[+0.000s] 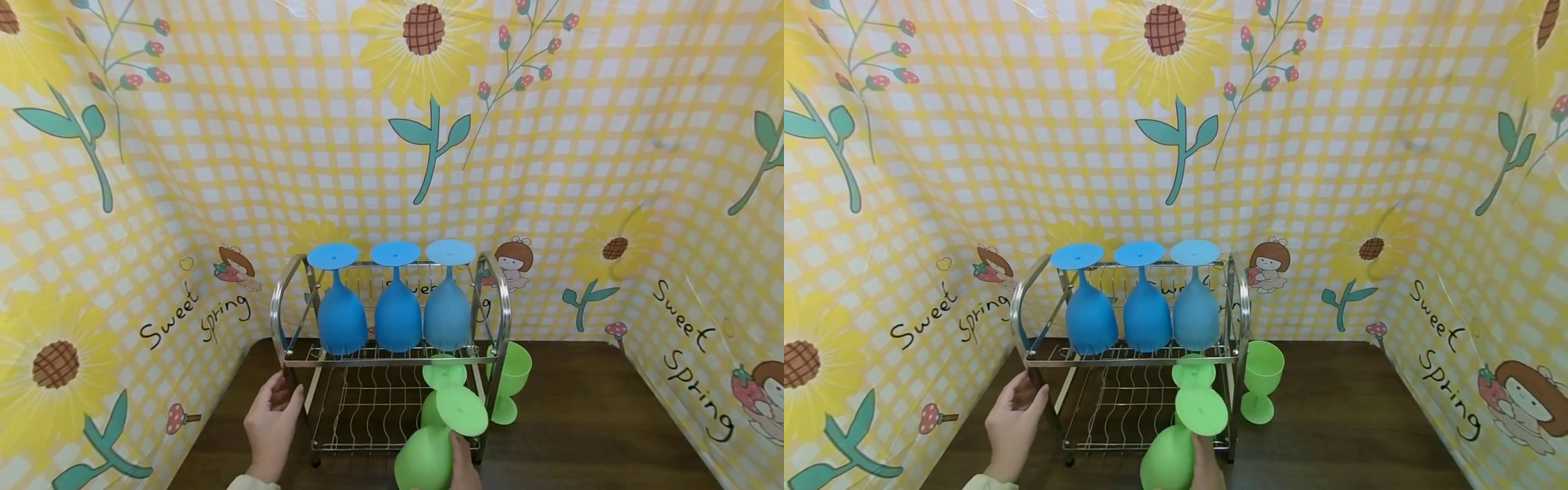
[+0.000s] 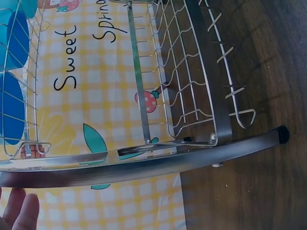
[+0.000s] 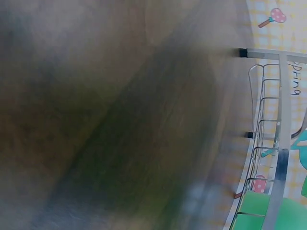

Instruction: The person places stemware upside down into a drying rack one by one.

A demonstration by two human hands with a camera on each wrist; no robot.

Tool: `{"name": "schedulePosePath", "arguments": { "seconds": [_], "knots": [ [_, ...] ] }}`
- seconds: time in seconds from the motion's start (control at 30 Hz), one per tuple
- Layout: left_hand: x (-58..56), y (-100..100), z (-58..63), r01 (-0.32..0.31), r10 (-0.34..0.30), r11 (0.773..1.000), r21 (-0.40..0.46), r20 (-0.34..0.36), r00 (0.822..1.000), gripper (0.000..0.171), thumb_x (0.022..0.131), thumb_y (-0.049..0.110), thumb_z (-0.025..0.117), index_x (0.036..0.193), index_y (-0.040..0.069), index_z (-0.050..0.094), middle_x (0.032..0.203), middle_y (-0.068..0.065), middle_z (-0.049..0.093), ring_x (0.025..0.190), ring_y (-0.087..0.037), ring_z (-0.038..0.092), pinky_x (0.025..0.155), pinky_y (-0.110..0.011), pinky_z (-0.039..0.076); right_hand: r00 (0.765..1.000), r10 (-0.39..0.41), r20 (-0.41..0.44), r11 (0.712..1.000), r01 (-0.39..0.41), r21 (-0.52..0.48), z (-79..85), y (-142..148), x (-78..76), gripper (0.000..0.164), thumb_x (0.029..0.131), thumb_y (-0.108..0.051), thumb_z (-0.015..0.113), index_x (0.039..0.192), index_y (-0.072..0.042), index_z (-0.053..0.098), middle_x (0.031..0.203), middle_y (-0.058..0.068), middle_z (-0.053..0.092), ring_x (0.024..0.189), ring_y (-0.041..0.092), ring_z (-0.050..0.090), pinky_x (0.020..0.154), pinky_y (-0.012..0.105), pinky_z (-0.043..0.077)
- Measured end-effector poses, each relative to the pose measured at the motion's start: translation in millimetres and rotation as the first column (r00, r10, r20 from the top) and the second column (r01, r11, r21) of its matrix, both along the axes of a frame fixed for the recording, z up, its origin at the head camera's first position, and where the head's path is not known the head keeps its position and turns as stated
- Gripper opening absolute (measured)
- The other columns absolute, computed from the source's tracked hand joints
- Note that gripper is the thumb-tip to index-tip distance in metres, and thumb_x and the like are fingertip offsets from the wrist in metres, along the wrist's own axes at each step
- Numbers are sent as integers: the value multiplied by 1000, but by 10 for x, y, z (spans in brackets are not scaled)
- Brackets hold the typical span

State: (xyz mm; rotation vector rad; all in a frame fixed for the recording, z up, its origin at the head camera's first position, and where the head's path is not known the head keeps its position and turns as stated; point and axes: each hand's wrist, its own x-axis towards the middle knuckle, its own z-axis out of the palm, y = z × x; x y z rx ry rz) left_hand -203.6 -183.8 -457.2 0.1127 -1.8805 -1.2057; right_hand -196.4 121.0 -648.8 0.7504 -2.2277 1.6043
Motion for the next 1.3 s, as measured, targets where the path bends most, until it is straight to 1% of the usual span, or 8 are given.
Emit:
{"name": "schedulePosePath", "arguments": {
  "seconds": [0.03,0.1,0.2,0.33,0.53,0.67,1.07,1.3],
  "knots": [
    [1,-4,5,-2,2,1000,-5,5,1000,31,75,-10,73,105,-11,65,88,-23,66,71,16,51,60,-5,45,999,-20,44,999,19,31,384,-72,130,93,91,-55,52,145,8,10,139,39,19,120,54,37,89,56,43],
    [5,-9,19,-2,2,1000,-6,5,1000,28,75,-11,72,102,-11,65,86,-22,67,69,17,51,59,-5,44,988,-100,116,989,85,123,870,-180,296,95,84,-50,68,142,8,20,128,38,33,102,53,50,73,53,50],
    [12,-8,32,0,0,1000,6,7,1000,26,74,-11,72,99,-11,66,85,-23,67,68,17,51,59,-5,44,986,-153,68,960,132,246,1145,-286,338,91,77,-39,80,136,10,32,123,32,43,95,46,57,67,46,52],
    [16,2,19,-2,2,1000,5,35,999,27,75,-10,71,102,-13,66,85,-25,68,69,18,51,59,-5,43,984,-167,-62,934,178,310,1132,-363,244,89,72,-41,83,131,11,42,120,30,48,95,44,58,67,48,53],
    [12,12,-6,-23,23,1000,-17,50,998,29,75,-8,73,103,-12,67,84,-24,69,68,18,50,59,-4,42,960,-167,-224,934,227,277,1039,-445,96,88,68,-39,85,131,7,46,117,28,50,90,39,60,64,42,54],
    [23,4,3,-17,18,1000,-22,51,999,29,75,-8,74,103,-12,67,84,-24,69,68,17,50,58,-4,42,955,-176,-239,932,240,272,1071,-496,50,87,69,-38,84,133,5,44,120,27,49,89,37,61,62,39,54],
    [18,-24,-3,-41,46,995,-92,44,998,30,72,-10,76,101,-12,67,80,-21,68,67,16,50,58,-4,41,941,-219,-259,880,305,363,1111,-630,-126,86,65,-31,87,132,4,46,124,29,48,94,39,61,60,41,55],
    [21,-14,-7,-26,26,995,-93,-7,1000,32,71,-13,76,101,-13,66,78,-22,67,65,12,51,57,-4,42,957,-228,-180,876,283,391,1147,-697,-201,87,64,-27,87,133,6,45,130,29,45,99,42,59,62,44,55]
  ]
}}
